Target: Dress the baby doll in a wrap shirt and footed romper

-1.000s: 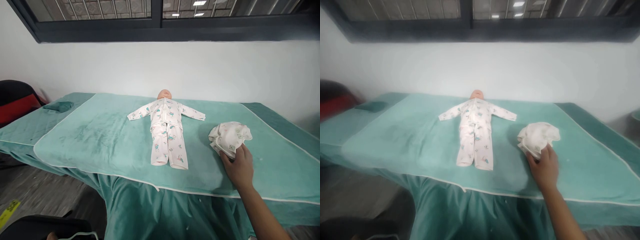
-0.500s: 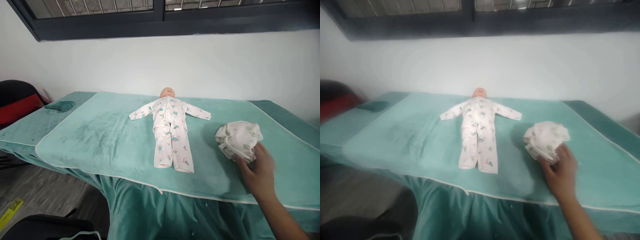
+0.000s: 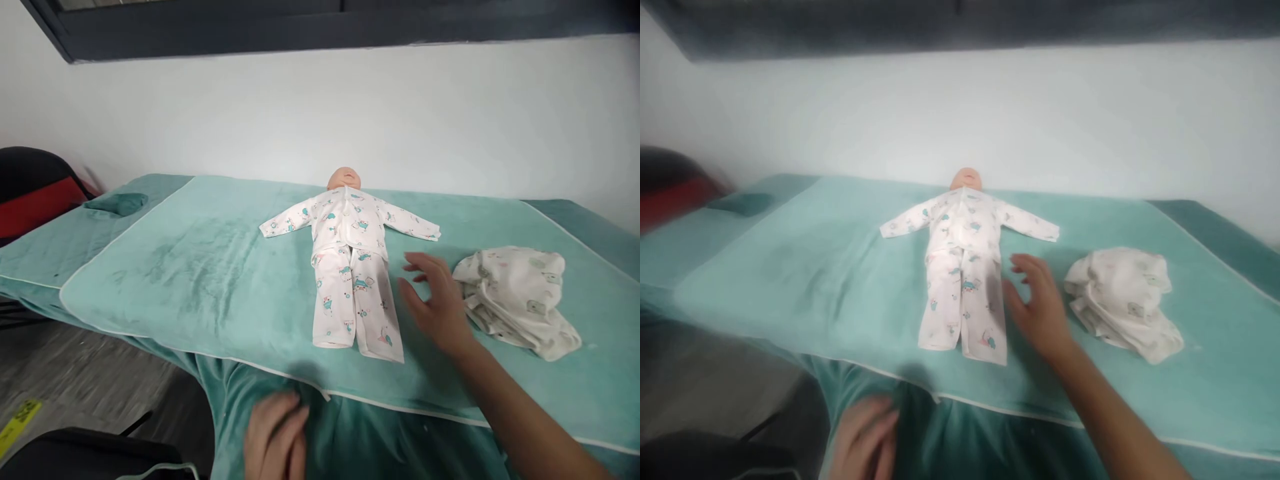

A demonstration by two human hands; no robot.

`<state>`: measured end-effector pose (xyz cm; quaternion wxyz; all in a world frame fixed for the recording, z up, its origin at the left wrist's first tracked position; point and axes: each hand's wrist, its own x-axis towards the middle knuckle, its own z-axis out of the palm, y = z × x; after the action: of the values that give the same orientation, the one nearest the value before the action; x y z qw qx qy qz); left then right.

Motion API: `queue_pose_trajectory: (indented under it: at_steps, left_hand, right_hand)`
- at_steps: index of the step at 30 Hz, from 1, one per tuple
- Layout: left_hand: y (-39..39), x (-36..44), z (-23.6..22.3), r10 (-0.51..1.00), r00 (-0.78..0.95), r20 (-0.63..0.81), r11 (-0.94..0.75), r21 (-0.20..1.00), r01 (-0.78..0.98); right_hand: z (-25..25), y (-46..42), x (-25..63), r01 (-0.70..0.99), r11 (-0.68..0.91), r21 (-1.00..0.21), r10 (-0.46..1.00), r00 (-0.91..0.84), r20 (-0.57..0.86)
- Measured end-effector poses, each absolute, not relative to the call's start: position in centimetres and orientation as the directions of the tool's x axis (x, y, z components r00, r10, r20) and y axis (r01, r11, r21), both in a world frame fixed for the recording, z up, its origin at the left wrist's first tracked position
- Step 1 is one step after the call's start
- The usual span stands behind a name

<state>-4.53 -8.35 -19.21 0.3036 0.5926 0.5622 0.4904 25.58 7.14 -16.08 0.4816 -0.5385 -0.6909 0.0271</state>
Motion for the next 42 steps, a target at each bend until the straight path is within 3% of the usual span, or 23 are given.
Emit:
queue_pose_trajectory:
  at_steps: [2,4,7,10,15,20,29,35,42]
  left_hand:
    - [-1.4,-2.5,-18.5,0.887,-0.121,0.445,-0.363,0.836,0.411]
    - [5.7,-0.5,-17.2,0.828,-0.138,0.544,-0.432,0.775,0.462]
    - [13.3,1.5,-16.1,0.855,-0.149,0.496,-0.397,0.813,0.425]
    - [15.6,2.0,-16.8,0.914,-0.110,0.390,-0.330,0.874,0.356]
    - [14.6,1.6,-17.6,0.959,-0.144,0.243,-0.211,0.956,0.204]
    - [14.2,1.7,-17.3,0.962,-0.179,0.207,-0.169,0.964,0.207]
    - [4.1,0.5,-19.0,0.958,0.096,0.270,-0.285,0.929,0.238]
    - [-0.6,1.3,-19.9,0.932,0.115,0.343,-0.362,0.874,0.324]
    - [-1.0,0.9,-18.7,0.910,0.128,0.395,-0.413,0.825,0.386]
  right_hand:
    - [-14.9,10.2,24.0,0.666,0.408,-0.624,0.818,0.037,0.574]
    - [-13.9,13.1,22.9,0.635,0.355,-0.686,0.852,0.082,0.516]
    - [-13.9,15.9,22.1,0.659,0.249,-0.709,0.879,0.154,0.452]
    - [-15.4,16.2,22.1,0.652,0.237,-0.720,0.895,0.141,0.423]
    - [-17.2,14.8,23.2,0.531,0.245,-0.811,0.937,0.084,0.338]
    - [-17.4,13.7,23.8,0.496,0.294,-0.817,0.929,0.050,0.366]
    - [-19.2,2.0,22.9,0.526,0.496,-0.691,0.868,-0.303,0.393]
    - [-21.0,-2.0,21.0,0.636,0.461,-0.619,0.874,-0.202,0.443]
    - [-19.7,-4.4,19.8,0.549,0.301,-0.780,0.934,-0.002,0.358]
